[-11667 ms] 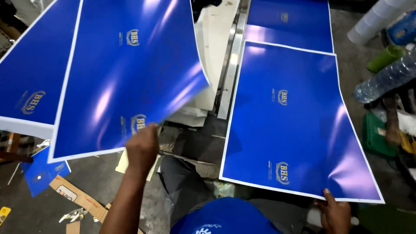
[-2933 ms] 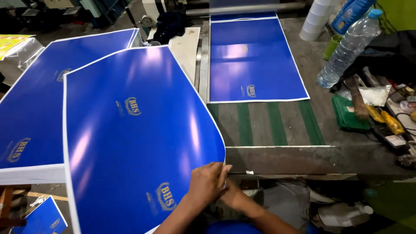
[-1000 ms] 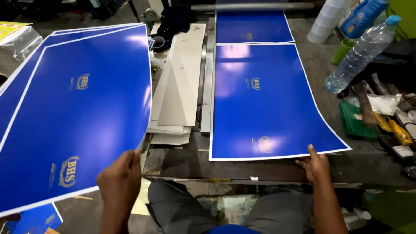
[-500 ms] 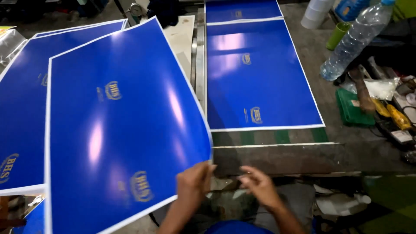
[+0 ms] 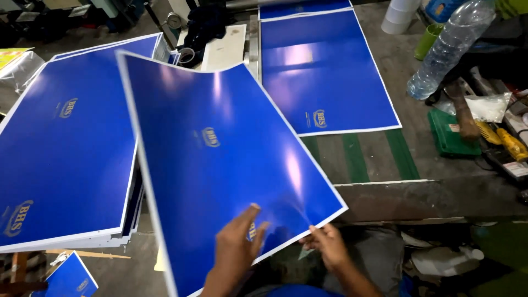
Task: Picking up printed blue cardboard sheets from a stack and placing them onto the conveyor belt of a laminating or coating machine.
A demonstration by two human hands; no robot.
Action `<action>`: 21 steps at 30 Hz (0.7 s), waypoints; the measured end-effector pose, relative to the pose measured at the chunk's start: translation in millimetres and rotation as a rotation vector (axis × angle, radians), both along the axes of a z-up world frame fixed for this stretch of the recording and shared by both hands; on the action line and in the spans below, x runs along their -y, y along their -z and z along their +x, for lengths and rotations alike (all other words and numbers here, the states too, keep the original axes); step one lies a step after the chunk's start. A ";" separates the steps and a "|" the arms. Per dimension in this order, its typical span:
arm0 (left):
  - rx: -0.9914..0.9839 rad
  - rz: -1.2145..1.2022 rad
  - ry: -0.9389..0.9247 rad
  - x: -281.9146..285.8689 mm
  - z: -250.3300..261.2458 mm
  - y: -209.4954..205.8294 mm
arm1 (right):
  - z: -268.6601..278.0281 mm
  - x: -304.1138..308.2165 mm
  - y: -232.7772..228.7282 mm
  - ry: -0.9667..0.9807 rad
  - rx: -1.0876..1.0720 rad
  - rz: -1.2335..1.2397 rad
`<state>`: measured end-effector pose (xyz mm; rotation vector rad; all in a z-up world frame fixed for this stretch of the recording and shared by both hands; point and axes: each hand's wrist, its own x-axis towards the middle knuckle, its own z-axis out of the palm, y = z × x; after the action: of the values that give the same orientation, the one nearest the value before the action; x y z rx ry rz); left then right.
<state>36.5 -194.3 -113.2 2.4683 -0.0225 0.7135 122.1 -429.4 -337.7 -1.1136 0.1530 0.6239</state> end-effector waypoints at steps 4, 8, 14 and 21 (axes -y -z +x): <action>0.089 0.079 -0.181 -52.7 -11.1 -19.1 | 17.9 42.8 32.5 0.063 0.068 0.037; 0.052 0.267 -0.450 -116.6 -30.7 -8.7 | 32.9 86.0 34.3 0.222 0.120 -0.062; 0.014 0.512 -0.767 -171.0 -45.5 -9.7 | 46.8 135.8 18.0 0.415 0.207 -0.075; -0.196 0.602 -1.005 -222.7 -47.2 8.0 | 46.4 188.5 4.5 0.612 0.249 -0.254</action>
<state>-10.8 28.4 -121.2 3.0439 1.3259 0.9318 168.5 -617.9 -342.2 -1.2967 0.3481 -0.0848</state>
